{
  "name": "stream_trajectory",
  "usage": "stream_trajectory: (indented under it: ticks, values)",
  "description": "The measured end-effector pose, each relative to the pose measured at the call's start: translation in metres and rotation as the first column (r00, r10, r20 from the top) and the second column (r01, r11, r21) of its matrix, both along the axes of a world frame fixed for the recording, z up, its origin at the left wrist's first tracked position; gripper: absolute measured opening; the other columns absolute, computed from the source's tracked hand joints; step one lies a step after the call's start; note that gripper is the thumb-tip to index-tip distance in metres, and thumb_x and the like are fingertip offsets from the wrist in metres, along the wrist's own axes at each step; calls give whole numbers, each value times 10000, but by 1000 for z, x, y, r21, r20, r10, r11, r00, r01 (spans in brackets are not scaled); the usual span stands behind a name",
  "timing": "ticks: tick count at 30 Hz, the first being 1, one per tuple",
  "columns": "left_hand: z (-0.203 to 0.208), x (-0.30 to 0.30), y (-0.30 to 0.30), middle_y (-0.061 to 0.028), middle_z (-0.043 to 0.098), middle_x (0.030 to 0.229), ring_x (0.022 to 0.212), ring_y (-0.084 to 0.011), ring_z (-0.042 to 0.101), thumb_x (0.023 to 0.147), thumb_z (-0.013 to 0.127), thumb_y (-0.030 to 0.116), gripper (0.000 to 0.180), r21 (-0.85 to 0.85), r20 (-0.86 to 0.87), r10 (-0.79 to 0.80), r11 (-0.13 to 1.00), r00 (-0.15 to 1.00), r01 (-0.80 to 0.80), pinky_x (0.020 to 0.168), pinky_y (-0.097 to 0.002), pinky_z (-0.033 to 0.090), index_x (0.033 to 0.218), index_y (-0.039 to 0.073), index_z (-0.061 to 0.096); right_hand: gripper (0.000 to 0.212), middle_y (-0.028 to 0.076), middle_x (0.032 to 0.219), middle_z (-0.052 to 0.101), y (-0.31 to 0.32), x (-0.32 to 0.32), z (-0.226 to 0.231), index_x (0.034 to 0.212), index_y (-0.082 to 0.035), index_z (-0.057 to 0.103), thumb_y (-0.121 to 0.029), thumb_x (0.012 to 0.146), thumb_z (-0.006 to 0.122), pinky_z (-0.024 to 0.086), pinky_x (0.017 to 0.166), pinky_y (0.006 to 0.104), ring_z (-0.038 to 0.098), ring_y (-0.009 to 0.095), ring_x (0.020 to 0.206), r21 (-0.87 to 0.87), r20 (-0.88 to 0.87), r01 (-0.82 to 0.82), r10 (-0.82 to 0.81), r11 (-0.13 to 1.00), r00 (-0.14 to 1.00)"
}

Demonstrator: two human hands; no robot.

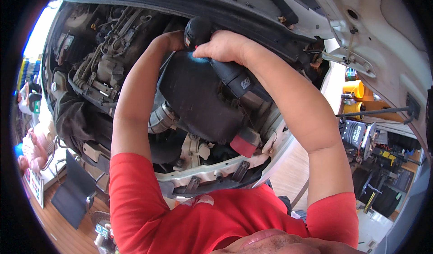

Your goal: The person removes a car's air filter using a power drill, then cleans it with a pressure washer. They remove the air filter housing, extract the filter, and spray it with water to remove debris before inspecting it.

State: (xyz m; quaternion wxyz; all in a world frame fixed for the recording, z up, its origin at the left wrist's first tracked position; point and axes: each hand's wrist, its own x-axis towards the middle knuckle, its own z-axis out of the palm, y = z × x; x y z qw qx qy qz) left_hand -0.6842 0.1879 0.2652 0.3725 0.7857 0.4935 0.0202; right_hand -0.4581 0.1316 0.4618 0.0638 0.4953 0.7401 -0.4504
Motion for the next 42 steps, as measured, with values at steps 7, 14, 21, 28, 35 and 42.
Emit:
stream_trajectory:
  ticks: [7,14,21,28,35,42]
  values:
    - [5,-4,-5,-164,647,1212,1145,-305,593,780,688,246,400,101,-68,-82,991,994,89,1002,-388,444,1158,115,668,538,208,1063,671,1,1,6,1126,31,667,-347,750,741,513,845,360,649,280,938,27,-8,-51,51,998,999]
    - [23,3,-9,-161,651,1201,1114,-311,608,778,682,224,402,113,-124,-129,983,984,143,986,-393,455,1161,103,661,549,209,1080,671,2,1,3,1137,23,666,-355,746,738,501,858,365,650,282,955,52,36,-74,73,996,997]
    - [39,22,-5,-116,580,1336,1220,-290,524,840,668,320,459,-101,-124,-30,995,992,18,1063,-392,381,1261,146,612,564,198,1067,672,3,10,4,1144,19,661,-370,742,734,500,850,365,645,268,938,52,49,-56,53,997,997]
    - [-11,-2,13,-140,573,1342,1243,-287,507,803,714,353,530,-90,-140,-93,993,986,80,1061,-393,379,1269,126,604,550,190,1061,673,0,7,8,1145,23,656,-335,735,740,506,836,360,646,256,922,-9,-69,-31,30,999,997]
    - [24,21,3,-131,614,1288,1166,-281,560,775,748,290,504,-59,-168,-83,995,982,75,1009,-390,424,1231,112,629,488,221,1075,682,-2,15,1,1067,-21,702,-374,732,732,494,873,374,658,310,995,47,-93,-10,15,999,996]
    - [33,21,-7,-122,666,1184,1071,-269,614,760,748,191,405,-61,-173,-99,994,980,89,928,-397,479,1143,87,669,471,256,1021,670,-40,40,13,1056,-20,680,-382,757,705,506,854,406,641,386,998,189,-79,-21,37,982,996]
